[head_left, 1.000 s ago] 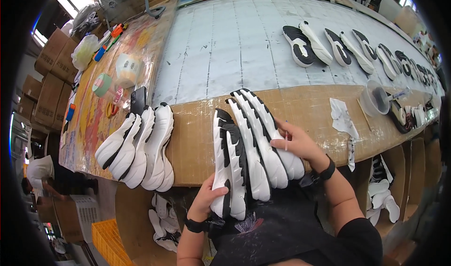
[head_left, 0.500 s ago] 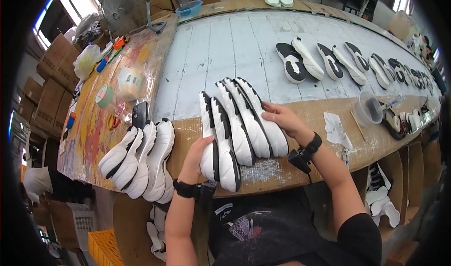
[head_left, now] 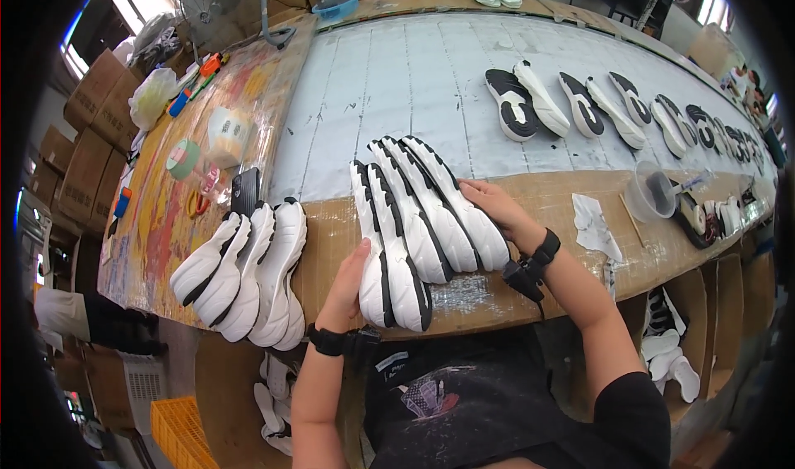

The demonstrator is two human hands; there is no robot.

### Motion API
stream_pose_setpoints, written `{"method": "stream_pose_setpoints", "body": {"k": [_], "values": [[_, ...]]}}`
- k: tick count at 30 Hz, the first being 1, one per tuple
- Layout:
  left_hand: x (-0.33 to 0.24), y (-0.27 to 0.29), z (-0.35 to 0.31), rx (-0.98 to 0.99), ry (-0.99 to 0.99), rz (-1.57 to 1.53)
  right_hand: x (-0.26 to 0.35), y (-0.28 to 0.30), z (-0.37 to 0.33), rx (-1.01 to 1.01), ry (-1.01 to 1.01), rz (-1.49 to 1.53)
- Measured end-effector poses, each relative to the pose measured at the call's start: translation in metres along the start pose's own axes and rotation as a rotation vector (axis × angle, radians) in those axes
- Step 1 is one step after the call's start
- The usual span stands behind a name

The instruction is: Inspecting and organizing white and black shoe soles at a factory assembly station.

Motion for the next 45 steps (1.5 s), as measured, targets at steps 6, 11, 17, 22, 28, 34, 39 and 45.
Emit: {"method": "stream_pose_setpoints", "body": {"k": [6,11,17,22,28,34,39,45], "values": [[0.002,-0.001,-0.008,0.1,-0.168,0.107,0.016,-0.009,-0.024,0.049,0.21,-0.098],[-0.044,-0.025,-0.033,0.334,-0.414,0.193,0.08,-0.014,-0.031,0.042,0.636,-0.025],[-0.047,-0.02,-0.025,0.341,-0.298,0.437,0.064,-0.018,-0.026,-0.017,0.64,-0.29],[-0.047,-0.018,-0.034,0.198,-0.463,0.703,0.075,-0.039,-0.039,0.079,0.526,0.041],[-0.055,-0.056,-0.062,-0.105,-1.03,1.181,0.094,-0.04,-0.05,0.114,0.466,0.289],[-0.022,-0.047,-0.043,-0.154,-1.22,1.568,0.044,-0.005,-0.05,-0.009,0.71,-0.257],[-0.004,-0.046,-0.05,-0.199,-1.073,1.56,0.019,0.009,-0.064,-0.076,0.483,-0.134],[0.018,-0.028,-0.053,-0.401,-0.735,0.736,0.003,0.02,-0.068,-0.122,0.213,-0.062]]}}
Point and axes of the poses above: each hand's wrist, its own z-axis towards the middle knuckle, its own y-axis out of the back of the hand, x = y × z, the point moved 5 cm from there along z, towards the middle knuckle, and after that the axes turned 11 degrees about y, right-handed, at the moved point
